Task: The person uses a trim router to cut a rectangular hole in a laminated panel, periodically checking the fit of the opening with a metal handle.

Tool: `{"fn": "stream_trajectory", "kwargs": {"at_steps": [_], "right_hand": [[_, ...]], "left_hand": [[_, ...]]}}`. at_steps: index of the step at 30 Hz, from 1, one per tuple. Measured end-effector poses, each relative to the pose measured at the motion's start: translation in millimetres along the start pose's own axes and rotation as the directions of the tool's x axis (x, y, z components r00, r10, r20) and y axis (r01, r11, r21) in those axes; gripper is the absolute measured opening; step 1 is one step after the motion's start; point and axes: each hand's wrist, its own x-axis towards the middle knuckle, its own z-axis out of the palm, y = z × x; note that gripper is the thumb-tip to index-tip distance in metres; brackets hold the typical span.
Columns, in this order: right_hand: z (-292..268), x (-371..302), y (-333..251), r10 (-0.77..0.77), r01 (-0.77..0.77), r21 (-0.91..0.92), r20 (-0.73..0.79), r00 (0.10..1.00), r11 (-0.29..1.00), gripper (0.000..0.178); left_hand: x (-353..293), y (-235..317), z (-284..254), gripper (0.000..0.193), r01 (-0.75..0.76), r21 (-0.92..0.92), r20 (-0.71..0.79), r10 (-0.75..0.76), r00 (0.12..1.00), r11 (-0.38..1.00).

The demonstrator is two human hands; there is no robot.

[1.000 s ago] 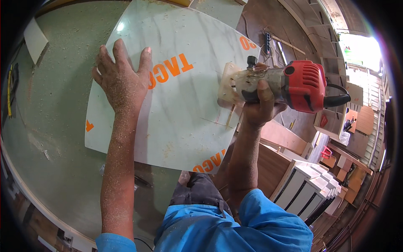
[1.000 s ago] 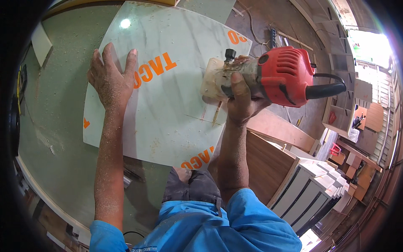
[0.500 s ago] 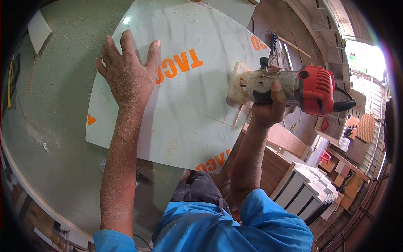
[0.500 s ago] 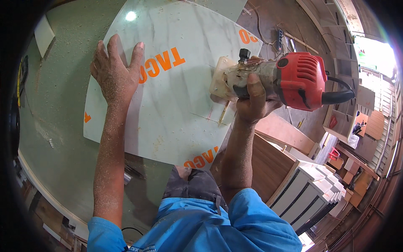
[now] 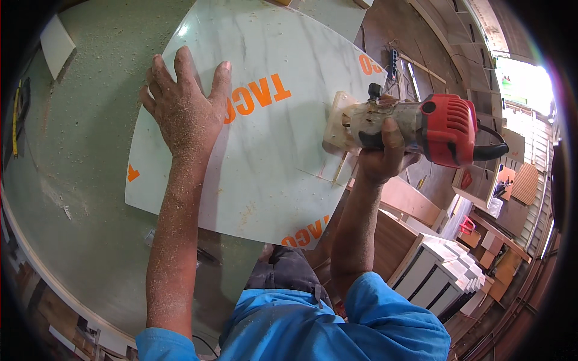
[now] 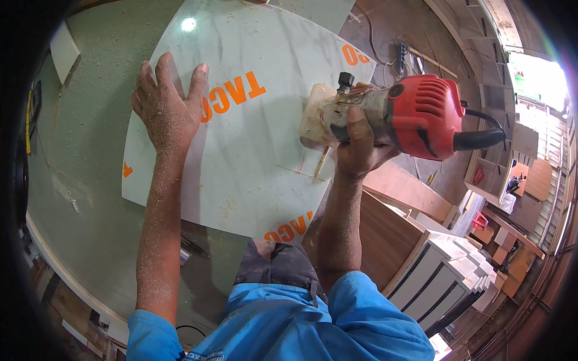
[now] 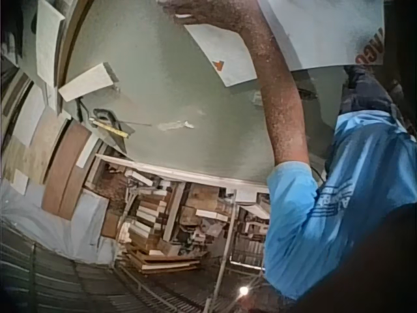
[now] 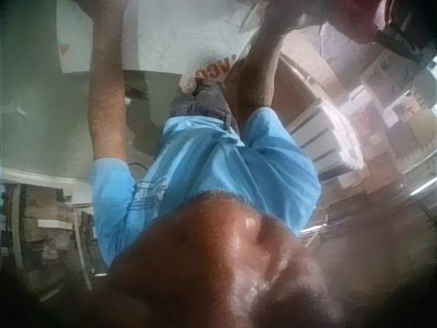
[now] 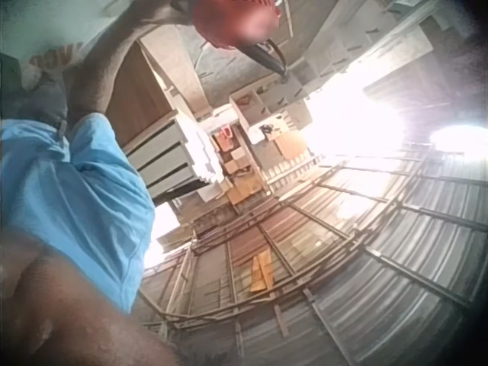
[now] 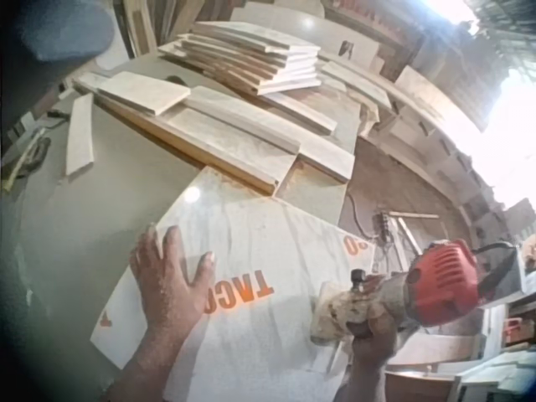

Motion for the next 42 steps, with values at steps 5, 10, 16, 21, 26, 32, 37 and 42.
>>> {"fn": "stream_trajectory", "kwargs": {"at_steps": [5,10,16,21,26,32,37,42], "right_hand": [[14,-4,2,-0.015,0.016,-0.031,0.014,1.0,0.999,0.046],[-5,32,-38,-0.03,0.029,-0.025,-0.045,0.999,0.999,0.04],[-108,50,-104,0.187,-0.18,0.075,-0.098,0.978,0.981,0.039],[-222,16,-121,0.392,-0.393,0.028,-0.158,0.906,0.919,0.04],[-349,-4,-105,0.657,-0.599,0.278,-0.217,0.722,0.751,0.03],[-381,-25,-122,0.692,-0.654,0.229,-0.295,0.659,0.721,0.032],[-398,-22,-146,0.7,-0.665,0.221,-0.283,0.656,0.713,0.034],[-442,-26,-140,0.726,-0.686,0.237,-0.203,0.657,0.688,0.03]], "left_hand": [[0,-4,-7,0.071,0.071,0.059,0.039,-0.073,0.997,0.996],[4,1,-14,0.069,0.067,-0.064,0.003,-0.067,0.998,0.996],[-16,-22,-40,0.058,0.129,-0.563,-0.057,-0.194,0.979,0.816],[-112,-87,-131,0.032,0.296,-0.592,0.117,-0.283,0.952,0.75],[-202,-129,-189,0.027,0.616,-0.495,0.124,-0.652,0.748,0.613],[-256,-103,-188,0.058,0.779,-0.236,0.231,-0.746,0.625,0.58],[-260,-68,-152,0.053,0.787,-0.036,0.112,-0.78,0.616,0.616],[-265,-82,-134,0.037,0.754,-0.118,0.047,-0.755,0.654,0.646]]}}
